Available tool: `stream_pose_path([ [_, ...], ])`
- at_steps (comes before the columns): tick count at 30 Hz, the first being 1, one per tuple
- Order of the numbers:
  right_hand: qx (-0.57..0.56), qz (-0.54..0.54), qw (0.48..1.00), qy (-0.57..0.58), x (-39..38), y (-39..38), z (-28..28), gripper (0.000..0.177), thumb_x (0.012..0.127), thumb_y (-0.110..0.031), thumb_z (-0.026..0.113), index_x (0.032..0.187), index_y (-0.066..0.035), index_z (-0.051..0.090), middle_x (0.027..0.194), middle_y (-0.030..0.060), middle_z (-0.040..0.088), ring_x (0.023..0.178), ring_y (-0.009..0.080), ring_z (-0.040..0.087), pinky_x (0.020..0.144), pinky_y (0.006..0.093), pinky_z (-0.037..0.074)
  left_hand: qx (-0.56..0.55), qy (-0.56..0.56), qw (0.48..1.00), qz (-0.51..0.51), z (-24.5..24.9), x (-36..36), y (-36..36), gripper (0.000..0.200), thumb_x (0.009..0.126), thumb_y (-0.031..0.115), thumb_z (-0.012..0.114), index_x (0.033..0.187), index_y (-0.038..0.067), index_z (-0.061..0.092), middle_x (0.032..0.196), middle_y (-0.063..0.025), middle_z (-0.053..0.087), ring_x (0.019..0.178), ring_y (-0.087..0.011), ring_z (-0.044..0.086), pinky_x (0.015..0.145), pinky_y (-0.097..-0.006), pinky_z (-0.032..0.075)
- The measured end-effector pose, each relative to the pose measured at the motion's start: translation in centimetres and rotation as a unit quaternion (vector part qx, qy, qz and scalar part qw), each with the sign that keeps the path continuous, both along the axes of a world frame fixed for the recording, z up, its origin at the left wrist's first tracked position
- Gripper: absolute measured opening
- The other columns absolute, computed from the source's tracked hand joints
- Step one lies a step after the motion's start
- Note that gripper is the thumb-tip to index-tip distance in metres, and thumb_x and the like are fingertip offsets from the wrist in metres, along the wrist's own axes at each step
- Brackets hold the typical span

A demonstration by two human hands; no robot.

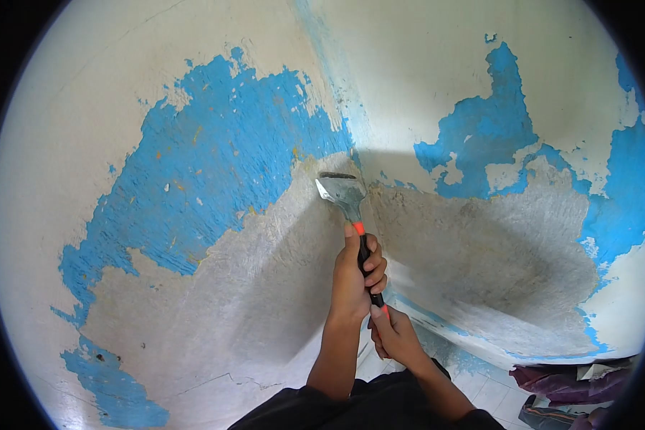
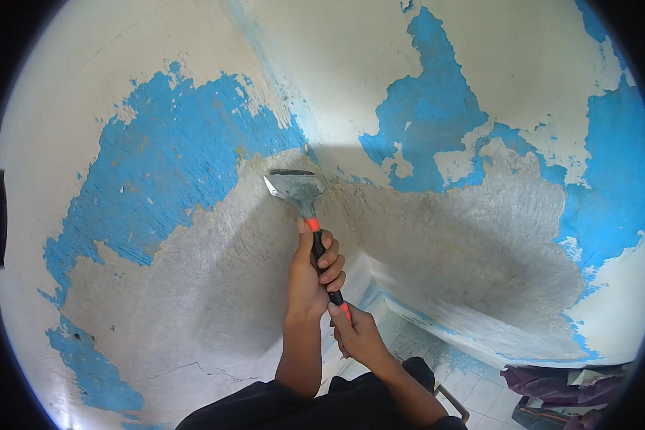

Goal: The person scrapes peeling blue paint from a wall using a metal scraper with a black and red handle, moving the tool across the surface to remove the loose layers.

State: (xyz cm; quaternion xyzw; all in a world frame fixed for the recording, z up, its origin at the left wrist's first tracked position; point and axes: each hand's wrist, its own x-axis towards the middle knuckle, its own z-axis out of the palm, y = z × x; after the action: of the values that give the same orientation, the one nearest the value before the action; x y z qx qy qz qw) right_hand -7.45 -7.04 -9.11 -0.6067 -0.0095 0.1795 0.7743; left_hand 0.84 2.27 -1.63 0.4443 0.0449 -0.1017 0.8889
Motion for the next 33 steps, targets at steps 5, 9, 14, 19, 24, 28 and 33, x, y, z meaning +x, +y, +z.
stream_pose_path([
  [5,0.032,0.012,0.999,0.022,1.0,-0.8,-0.1,0.045,0.100,-0.043,0.047,0.080,-0.002,0.051,0.050,0.0009,0.044,0.035,0.0095,0.042,0.034,0.0251,0.032,0.042,-0.006,0.999,0.019,1.1,0.3,-0.9,0.050,0.098,0.060,0.038,0.083,0.013,0.045,0.059,0.0069,0.032,0.042,-0.0033,0.025,0.036,-0.0204,0.022],
  [9,0.036,0.035,0.998,0.028,-0.1,-1.0,0.1,0.047,0.100,-0.043,0.047,0.079,-0.002,0.051,0.050,0.0008,0.044,0.034,0.0096,0.041,0.034,0.0254,0.032,0.023,-0.001,0.999,0.026,0.4,-0.3,-0.7,0.050,0.098,0.060,0.037,0.083,0.013,0.045,0.060,0.0070,0.031,0.043,-0.0035,0.025,0.037,-0.0210,0.023],
  [14,0.009,0.011,1.000,0.023,1.6,-1.5,0.2,0.047,0.100,-0.044,0.048,0.077,-0.002,0.051,0.050,0.0005,0.044,0.035,0.0091,0.042,0.035,0.0255,0.033,0.054,-0.029,0.998,0.028,1.4,0.7,-1.4,0.051,0.098,0.060,0.037,0.082,0.013,0.045,0.060,0.0068,0.031,0.043,-0.0038,0.026,0.038,-0.0209,0.024],
  [19,0.014,0.025,0.999,0.027,0.2,-1.2,-0.5,0.046,0.100,-0.043,0.049,0.078,-0.003,0.053,0.051,0.0006,0.044,0.036,0.0087,0.042,0.036,0.0256,0.034,0.021,-0.010,0.999,0.032,0.0,-0.9,-0.7,0.051,0.098,0.060,0.038,0.082,0.012,0.045,0.060,0.0066,0.031,0.044,-0.0039,0.026,0.038,-0.0207,0.024],
  [24,0.052,0.029,0.998,0.008,2.2,-1.6,-0.7,0.052,0.101,-0.047,0.042,0.075,-0.002,0.049,0.047,0.0008,0.041,0.031,0.0099,0.037,0.031,0.0261,0.029,0.054,-0.037,0.997,0.040,0.8,0.7,-1.4,0.051,0.097,0.061,0.039,0.083,0.012,0.046,0.060,0.0064,0.032,0.044,-0.0038,0.027,0.039,-0.0203,0.024],
  [28,0.039,0.044,0.998,0.026,0.4,-1.5,-1.1,0.053,0.101,-0.047,0.042,0.075,-0.002,0.049,0.047,0.0011,0.042,0.031,0.0101,0.039,0.032,0.0258,0.029,0.055,-0.010,0.997,0.049,0.0,-1.0,-1.2,0.051,0.097,0.061,0.039,0.083,0.012,0.046,0.060,0.0066,0.031,0.045,-0.0035,0.028,0.039,-0.0200,0.025],
  [33,0.027,0.029,0.999,0.021,2.1,-1.8,-0.8,0.053,0.100,-0.049,0.044,0.075,-0.002,0.050,0.049,0.0006,0.042,0.032,0.0098,0.040,0.032,0.0258,0.030,0.068,-0.039,0.996,0.049,0.3,0.2,-1.8,0.052,0.097,0.061,0.039,0.083,0.012,0.046,0.059,0.0071,0.031,0.043,-0.0031,0.027,0.038,-0.0206,0.024],
])
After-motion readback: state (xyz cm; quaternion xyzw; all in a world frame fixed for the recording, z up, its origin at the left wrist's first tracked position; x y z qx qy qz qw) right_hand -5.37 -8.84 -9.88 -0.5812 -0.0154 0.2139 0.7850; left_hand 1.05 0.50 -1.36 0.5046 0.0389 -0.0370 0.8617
